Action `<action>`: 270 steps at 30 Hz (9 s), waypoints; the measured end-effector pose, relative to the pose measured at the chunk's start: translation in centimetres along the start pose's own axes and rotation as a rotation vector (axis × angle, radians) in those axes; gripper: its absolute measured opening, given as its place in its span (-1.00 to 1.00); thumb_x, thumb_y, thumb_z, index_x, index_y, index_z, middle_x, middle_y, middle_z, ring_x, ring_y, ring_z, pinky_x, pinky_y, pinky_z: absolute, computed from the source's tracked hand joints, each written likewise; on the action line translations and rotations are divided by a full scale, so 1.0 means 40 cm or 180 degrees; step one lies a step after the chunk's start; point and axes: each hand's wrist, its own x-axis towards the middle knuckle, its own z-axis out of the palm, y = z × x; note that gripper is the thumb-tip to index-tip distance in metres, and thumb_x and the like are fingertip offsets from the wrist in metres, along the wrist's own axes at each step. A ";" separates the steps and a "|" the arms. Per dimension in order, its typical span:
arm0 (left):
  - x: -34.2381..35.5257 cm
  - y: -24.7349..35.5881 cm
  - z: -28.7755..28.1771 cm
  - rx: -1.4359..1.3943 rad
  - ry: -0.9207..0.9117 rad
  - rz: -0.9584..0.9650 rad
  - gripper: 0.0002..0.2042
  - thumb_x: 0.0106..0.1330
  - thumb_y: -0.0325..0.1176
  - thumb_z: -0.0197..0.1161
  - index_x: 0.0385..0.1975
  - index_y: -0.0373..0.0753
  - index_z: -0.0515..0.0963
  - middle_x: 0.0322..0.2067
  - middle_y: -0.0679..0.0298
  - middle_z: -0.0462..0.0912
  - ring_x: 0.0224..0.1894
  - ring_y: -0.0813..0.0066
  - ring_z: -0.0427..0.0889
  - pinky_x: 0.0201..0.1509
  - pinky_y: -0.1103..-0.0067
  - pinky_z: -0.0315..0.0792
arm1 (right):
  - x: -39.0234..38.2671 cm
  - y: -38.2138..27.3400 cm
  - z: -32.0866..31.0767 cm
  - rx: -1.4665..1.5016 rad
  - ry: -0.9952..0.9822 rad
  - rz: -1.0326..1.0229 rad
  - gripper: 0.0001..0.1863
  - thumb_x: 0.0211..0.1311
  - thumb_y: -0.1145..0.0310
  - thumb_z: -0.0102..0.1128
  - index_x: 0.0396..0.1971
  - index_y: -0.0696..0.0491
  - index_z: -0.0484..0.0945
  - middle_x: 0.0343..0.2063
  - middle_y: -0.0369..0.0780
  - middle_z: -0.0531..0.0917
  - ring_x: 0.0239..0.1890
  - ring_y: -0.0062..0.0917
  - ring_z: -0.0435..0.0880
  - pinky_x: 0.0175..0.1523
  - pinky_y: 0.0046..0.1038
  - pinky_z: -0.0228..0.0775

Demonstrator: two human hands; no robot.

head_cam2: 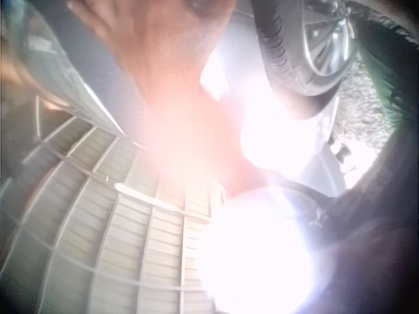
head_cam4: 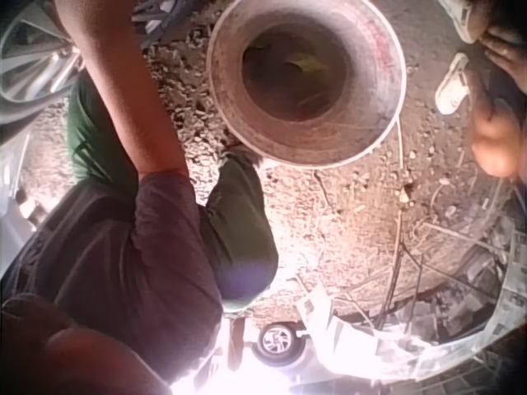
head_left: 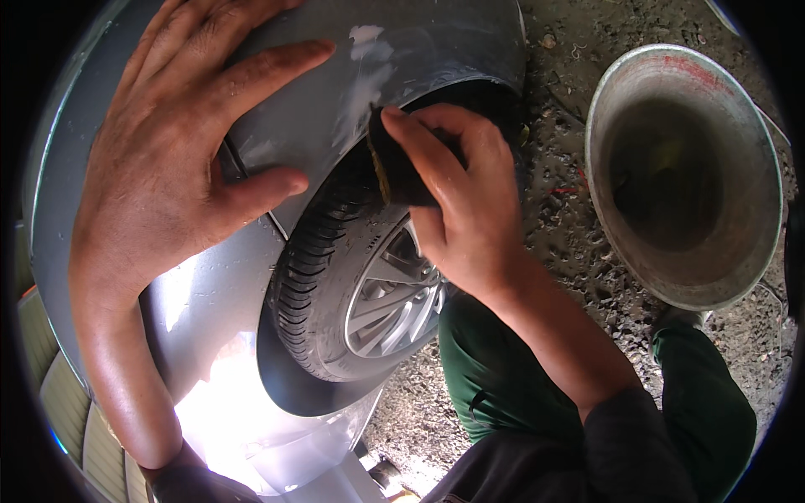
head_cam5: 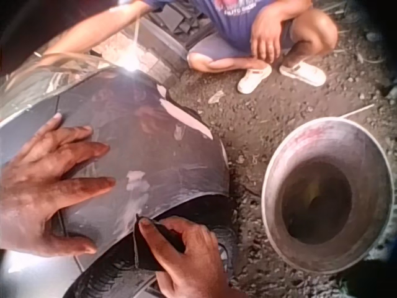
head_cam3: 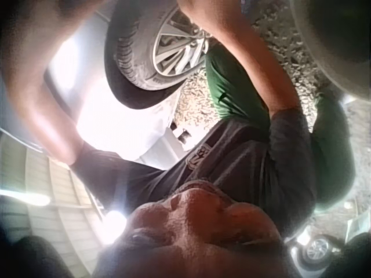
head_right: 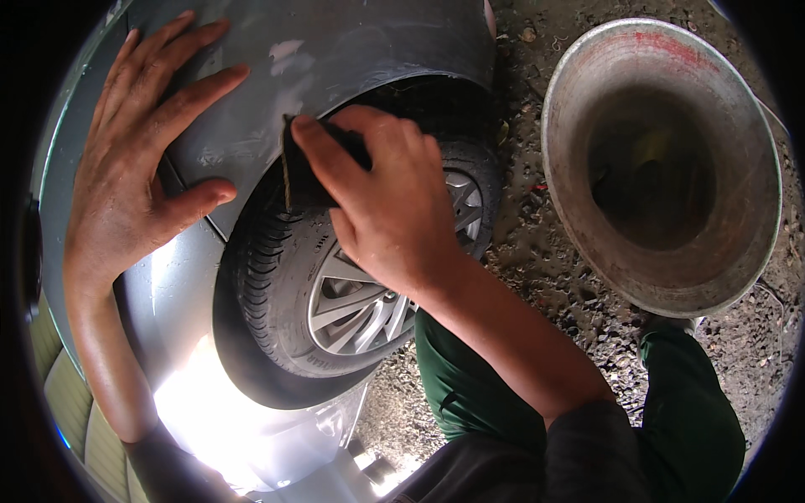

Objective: The person sits on the ground and uses a sanding block to sand the rear fender of a silver car. They repeatedly dip the sanding block into a bucket of water and continue sanding the surface.

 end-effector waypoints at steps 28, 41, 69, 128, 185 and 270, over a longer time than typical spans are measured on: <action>0.006 -0.001 -0.002 0.0014 -0.0046 0.0040 -0.14 -0.23 -0.28 0.55 0.32 -0.05 0.68 0.53 0.23 0.47 0.67 0.10 0.24 0.79 -0.01 -0.07 | 0.031 0.049 0.040 -0.0568 0.0147 -0.0620 -0.55 0.26 0.31 0.37 0.18 -0.18 0.77 0.06 -0.47 0.61 -0.06 -0.53 0.57 -0.01 -0.35 0.32; 0.006 -0.003 -0.001 0.0148 -0.0044 0.0115 -0.28 -0.01 -0.41 0.27 0.34 -0.14 0.67 0.51 0.17 0.48 0.68 0.09 0.23 0.79 -0.01 -0.09 | 0.058 0.082 0.041 -0.0818 -0.0005 -0.1247 -0.48 0.31 0.27 0.31 0.29 -0.12 0.69 0.21 -0.46 0.58 0.01 -0.48 0.55 0.02 -0.29 0.36; 0.007 0.002 -0.005 0.0074 -0.0038 -0.0001 -0.35 0.06 -0.43 0.22 0.30 -0.17 0.69 0.49 0.17 0.51 0.66 0.08 0.26 0.79 0.02 -0.09 | 0.080 0.074 0.031 -0.0809 0.0084 -0.0805 -0.52 0.39 0.26 0.26 0.29 -0.26 0.72 0.20 -0.51 0.61 0.08 -0.52 0.55 0.07 -0.31 0.38; 0.003 0.004 0.011 0.0071 0.0052 -0.0036 -0.38 0.09 -0.42 0.33 0.28 -0.14 0.69 0.49 0.24 0.50 0.66 0.17 0.25 0.81 0.03 -0.09 | 0.099 0.100 0.069 -0.0890 0.0407 -0.0509 -0.30 0.18 0.54 0.30 0.40 -0.13 0.61 0.20 -0.35 0.54 0.02 -0.37 0.52 0.03 -0.24 0.35; 0.013 0.018 0.009 -0.0290 0.0089 -0.0223 -0.36 0.05 -0.50 0.34 0.28 -0.20 0.68 0.48 0.24 0.50 0.65 0.13 0.25 0.81 0.00 -0.10 | 0.109 0.008 0.038 -0.0872 0.0164 -0.0401 -0.44 0.29 0.49 0.22 0.32 0.08 0.62 0.17 -0.29 0.52 -0.01 -0.38 0.49 -0.01 -0.26 0.33; 0.015 0.027 -0.001 -0.0710 0.0400 -0.0562 -0.54 0.15 -0.56 0.36 0.11 -0.24 0.74 0.33 0.22 0.59 0.56 0.19 0.38 0.80 0.06 0.01 | 0.152 -0.047 0.032 -0.0571 0.0216 -0.0052 -0.53 0.29 0.50 0.22 0.21 0.08 0.70 0.12 -0.23 0.59 -0.04 -0.31 0.64 0.02 -0.22 0.42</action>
